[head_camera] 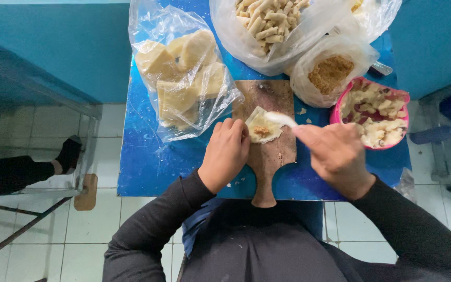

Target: The person flattens a piece of dough on a small wooden board, then uses a spoon to scoop brown filling from a container and spreads it onto the dough. They fold the dough over the filling into a triangular pastry and place it aside, repeating the process with more dough pieces.

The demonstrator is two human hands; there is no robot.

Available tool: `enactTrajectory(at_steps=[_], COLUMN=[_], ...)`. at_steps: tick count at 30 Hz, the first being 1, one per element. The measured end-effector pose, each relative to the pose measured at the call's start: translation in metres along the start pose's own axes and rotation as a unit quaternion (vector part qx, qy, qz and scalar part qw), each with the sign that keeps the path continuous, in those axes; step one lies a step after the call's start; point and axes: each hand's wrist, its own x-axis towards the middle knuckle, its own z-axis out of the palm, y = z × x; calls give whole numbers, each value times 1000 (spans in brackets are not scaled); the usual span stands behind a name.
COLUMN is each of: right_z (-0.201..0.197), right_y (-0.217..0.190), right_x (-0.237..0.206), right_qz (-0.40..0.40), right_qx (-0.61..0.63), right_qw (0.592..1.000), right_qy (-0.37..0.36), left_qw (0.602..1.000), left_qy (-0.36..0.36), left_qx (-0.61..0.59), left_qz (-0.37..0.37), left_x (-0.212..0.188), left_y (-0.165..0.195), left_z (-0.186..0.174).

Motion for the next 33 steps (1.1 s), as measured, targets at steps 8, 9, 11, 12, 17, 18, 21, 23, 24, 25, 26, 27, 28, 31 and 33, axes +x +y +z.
enactTrajectory(at_steps=[8, 9, 11, 12, 17, 18, 21, 23, 24, 25, 26, 27, 28, 31, 33], right_z=[6, 9, 14, 16, 25, 29, 40, 46, 49, 52, 55, 57, 59, 62, 62], right_y=[67, 73, 77, 74, 30, 22, 9, 6, 6, 6, 7, 7, 7, 6, 4], right_x=[3, 7, 16, 20, 32, 35, 42, 42, 43, 43, 42, 41, 40, 37, 36], right_qz=[211, 211, 182, 173, 137, 146, 170, 179, 181, 183, 187, 192, 197, 203, 195], right_qx=[-184, -187, -189, -168, -59, -21, 48, 74, 85, 95, 102, 109, 117, 129, 116], right_qw=[960, 959, 965, 970, 989, 989, 975, 965, 962, 960, 959, 957, 956, 955, 962], right_qy=[29, 14, -6, -1, 21, -23, -136, -178, -185, -191, -188, -186, -184, -173, -153], left_qw=[1000, 1000, 1000, 1000, 1000, 1000, 999, 999, 999, 999, 999, 999, 999, 999, 1000], left_qy=[1, 1, 1, 7, -2, -9, -25, -36, -36, -37, -36, -32, -29, -21, -18], left_qx=[5, -1, -10, -10, -16, -12, -3, -7, -7, -7, -7, -3, 2, 12, 10], left_qz=[-5, -4, -1, 5, -10, -14, -25, -34, -32, -29, -26, -26, -26, -21, -18], left_x=[-1, -1, -1, 0, 3, 4, 7, 9, 9, 10, 11, 10, 9, 8, 8], left_y=[-8, -8, -8, -7, -10, -11, -13, -12, -11, -9, -8, -5, -1, 8, 12], left_z=[0, 0, 0, 1, 2, 2, 3, 3, 3, 2, 1, 0, 0, 0, 0])
